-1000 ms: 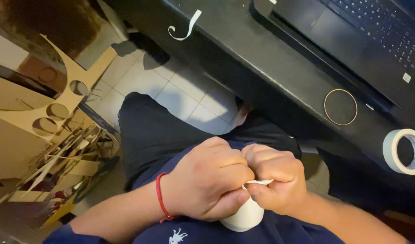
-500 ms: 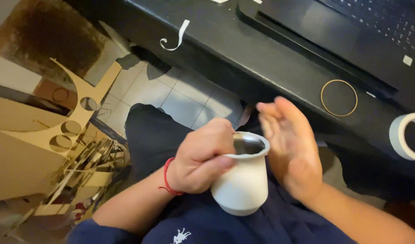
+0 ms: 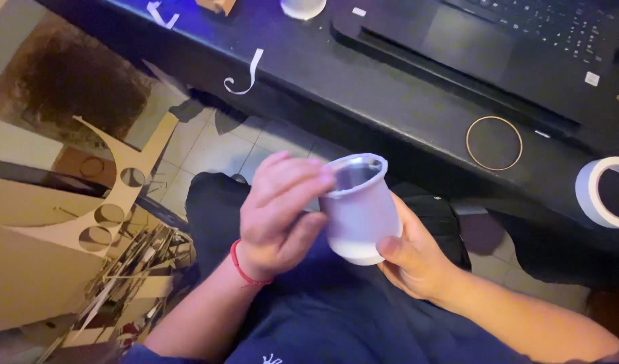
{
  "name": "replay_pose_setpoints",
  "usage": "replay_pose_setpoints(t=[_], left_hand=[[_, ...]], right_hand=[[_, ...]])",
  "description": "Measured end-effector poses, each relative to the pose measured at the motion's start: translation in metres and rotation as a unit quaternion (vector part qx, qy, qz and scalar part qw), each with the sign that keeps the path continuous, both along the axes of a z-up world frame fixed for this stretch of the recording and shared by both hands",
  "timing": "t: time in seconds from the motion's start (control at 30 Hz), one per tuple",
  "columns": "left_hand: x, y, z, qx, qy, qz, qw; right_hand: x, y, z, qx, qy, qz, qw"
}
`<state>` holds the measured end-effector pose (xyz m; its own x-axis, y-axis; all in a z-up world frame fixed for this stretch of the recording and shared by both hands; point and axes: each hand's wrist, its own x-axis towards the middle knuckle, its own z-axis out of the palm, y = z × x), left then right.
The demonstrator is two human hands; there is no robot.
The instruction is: Applying strips of white tape to the rim of a white cup using scissors.
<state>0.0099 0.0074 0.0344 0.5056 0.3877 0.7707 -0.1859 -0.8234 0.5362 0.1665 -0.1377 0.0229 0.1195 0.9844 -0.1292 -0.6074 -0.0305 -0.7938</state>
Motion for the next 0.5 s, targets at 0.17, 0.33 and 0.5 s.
replay_pose_setpoints(t=[0.17,0.33,0.5], left_hand=[[0.004,-0.002,0.003,-0.089,-0.019,-0.021,0.996],[-0.002,0.007,-0.008,-0.168,-0.043,-0.096,0.980],[-0.018,0.018,-0.028,-0.132,0.007,-0.131,0.983]], right_hand=[[-0.002,-0.006,-0.009,-0.040,-0.102,-0.033,0.993],[-0.005,-0.005,0.008,-0.086,-0.297,-0.054,0.950],[-0.008,-0.004,0.017,-0.159,-0.409,-0.042,0.898]])
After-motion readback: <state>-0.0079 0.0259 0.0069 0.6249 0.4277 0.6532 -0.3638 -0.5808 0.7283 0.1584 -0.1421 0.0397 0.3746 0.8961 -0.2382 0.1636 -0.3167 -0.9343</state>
